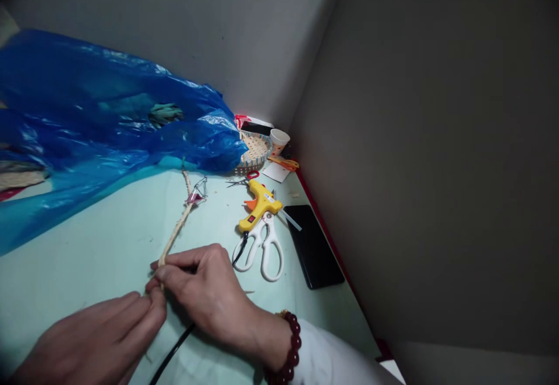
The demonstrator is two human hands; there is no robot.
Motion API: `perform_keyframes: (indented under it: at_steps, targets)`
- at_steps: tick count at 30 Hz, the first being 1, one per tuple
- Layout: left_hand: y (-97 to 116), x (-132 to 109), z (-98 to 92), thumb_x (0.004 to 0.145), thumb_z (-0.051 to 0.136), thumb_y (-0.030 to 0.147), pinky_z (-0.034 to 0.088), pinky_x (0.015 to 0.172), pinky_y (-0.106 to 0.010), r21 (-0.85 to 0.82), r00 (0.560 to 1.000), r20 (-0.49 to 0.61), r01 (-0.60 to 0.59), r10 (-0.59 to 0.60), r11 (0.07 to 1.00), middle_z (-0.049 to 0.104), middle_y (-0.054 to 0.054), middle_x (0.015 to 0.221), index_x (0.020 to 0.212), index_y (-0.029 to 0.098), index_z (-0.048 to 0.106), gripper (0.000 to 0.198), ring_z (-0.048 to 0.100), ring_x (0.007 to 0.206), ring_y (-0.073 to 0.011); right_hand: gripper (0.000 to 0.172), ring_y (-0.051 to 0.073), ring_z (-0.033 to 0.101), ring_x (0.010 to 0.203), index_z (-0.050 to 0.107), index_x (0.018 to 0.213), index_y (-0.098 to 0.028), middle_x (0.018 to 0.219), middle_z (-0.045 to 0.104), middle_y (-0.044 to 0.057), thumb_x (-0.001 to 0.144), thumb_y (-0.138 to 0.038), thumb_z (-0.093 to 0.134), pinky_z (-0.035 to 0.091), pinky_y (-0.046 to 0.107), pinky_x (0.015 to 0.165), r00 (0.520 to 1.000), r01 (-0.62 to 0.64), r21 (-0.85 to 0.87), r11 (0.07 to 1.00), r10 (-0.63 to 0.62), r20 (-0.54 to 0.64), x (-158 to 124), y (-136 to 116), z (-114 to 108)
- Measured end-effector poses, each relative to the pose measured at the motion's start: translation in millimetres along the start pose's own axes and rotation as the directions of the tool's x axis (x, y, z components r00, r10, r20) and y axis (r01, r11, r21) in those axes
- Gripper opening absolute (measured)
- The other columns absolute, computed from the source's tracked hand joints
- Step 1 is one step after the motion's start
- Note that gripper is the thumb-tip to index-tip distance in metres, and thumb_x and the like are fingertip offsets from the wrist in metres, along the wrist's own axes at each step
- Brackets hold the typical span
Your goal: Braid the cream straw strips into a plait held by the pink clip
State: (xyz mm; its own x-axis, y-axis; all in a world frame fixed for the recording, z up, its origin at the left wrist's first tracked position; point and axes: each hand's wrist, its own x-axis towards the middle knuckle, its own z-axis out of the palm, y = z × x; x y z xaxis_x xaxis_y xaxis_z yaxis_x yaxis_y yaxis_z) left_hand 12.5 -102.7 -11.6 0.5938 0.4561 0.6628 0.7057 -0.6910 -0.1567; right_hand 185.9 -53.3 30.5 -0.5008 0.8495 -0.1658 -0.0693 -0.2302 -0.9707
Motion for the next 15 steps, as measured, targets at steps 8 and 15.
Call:
perform_keyframes:
  at_steps: [8, 15]
  targets:
    - [-34, 34, -16.1, 0.097, 0.053, 0.058, 0.053, 0.077, -0.026, -0.507, 0.527, 0.589, 0.831, -0.613, 0.229, 0.073, 0.001, 0.095, 0.103, 0.03, 0.067, 0.031, 0.07, 0.092, -0.0213, 0.031, 0.014, 0.049, 0.067, 0.075, 0.073, -0.014, 0.066, 0.059, 0.0, 0.092, -0.033, 0.059, 0.039, 0.026, 0.071, 0.997, 0.082, -0.085, 0.993, -0.082, -0.003, -7, -8, -2]
    - [-31, 39, -1.1, 0.065, 0.083, 0.061, 0.055, 0.056, -0.028, -0.36, 0.191, 0.903, 0.827, -0.386, -0.432, 0.069, -0.001, 0.07, 0.092, 0.025, 0.073, 0.047, 0.066, 0.062, -0.02, 0.034, 0.018, 0.061, 0.076, 0.075, 0.079, -0.016, 0.074, 0.068, 0.002, 0.099, -0.035, 0.056, 0.046, 0.026, 0.075, 0.995, 0.094, -0.298, 0.95, -0.099, -0.002, -10, -5, -4]
